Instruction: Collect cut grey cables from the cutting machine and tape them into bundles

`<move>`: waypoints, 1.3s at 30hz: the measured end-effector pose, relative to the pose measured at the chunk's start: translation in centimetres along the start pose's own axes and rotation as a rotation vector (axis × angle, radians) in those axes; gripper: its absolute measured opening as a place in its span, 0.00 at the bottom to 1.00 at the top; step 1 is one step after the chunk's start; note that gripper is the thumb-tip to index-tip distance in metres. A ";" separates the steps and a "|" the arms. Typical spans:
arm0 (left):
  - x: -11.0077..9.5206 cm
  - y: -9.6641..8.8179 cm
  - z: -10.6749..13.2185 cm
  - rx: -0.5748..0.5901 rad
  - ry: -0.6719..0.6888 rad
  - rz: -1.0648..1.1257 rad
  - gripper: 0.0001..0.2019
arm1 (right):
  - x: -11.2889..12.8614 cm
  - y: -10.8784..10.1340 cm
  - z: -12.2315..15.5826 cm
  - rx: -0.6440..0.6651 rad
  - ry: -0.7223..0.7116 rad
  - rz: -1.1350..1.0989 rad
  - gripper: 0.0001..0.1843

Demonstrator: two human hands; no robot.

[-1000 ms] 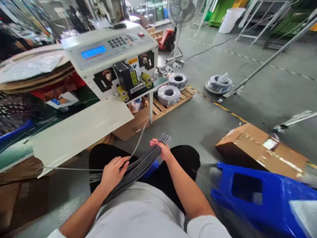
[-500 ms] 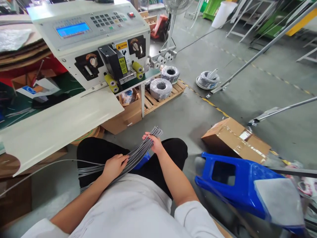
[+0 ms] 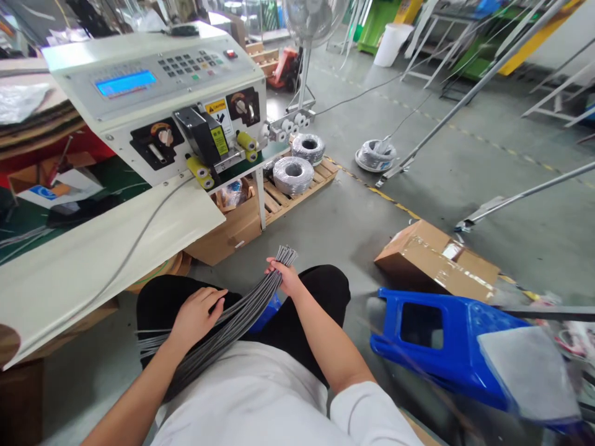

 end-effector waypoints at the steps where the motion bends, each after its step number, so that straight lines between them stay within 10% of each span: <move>1: 0.1 -1.7 -0.4 -0.061 0.033 -0.014 0.13 | -0.1 -0.1 0.0 -0.007 0.009 0.006 0.15; 7: 2.8 -12.1 -2.1 -0.485 0.007 -0.220 0.17 | -0.6 -0.5 -0.3 -0.017 0.032 -0.009 0.15; 12: 6.0 -15.7 -3.6 -0.617 -0.219 -0.305 0.24 | -0.6 -0.7 -0.3 -0.018 0.010 -0.004 0.16; 25: 9.1 -14.9 -4.7 -0.516 -0.490 -0.344 0.33 | -0.3 -0.6 -0.2 -0.016 0.007 0.011 0.17; 39: 8.2 -15.2 -3.5 -0.418 -0.532 -0.388 0.30 | -0.2 -0.7 -0.3 -0.051 0.055 0.049 0.17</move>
Point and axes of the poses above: each hand's wrist, its own z-axis away from the middle knuckle, its own y-axis out of the palm, x = y × z, the point moved 7 cm from there along -z, towards the middle knuckle, and after that the axes turned 6 degrees about x, right-handed, at the moved point
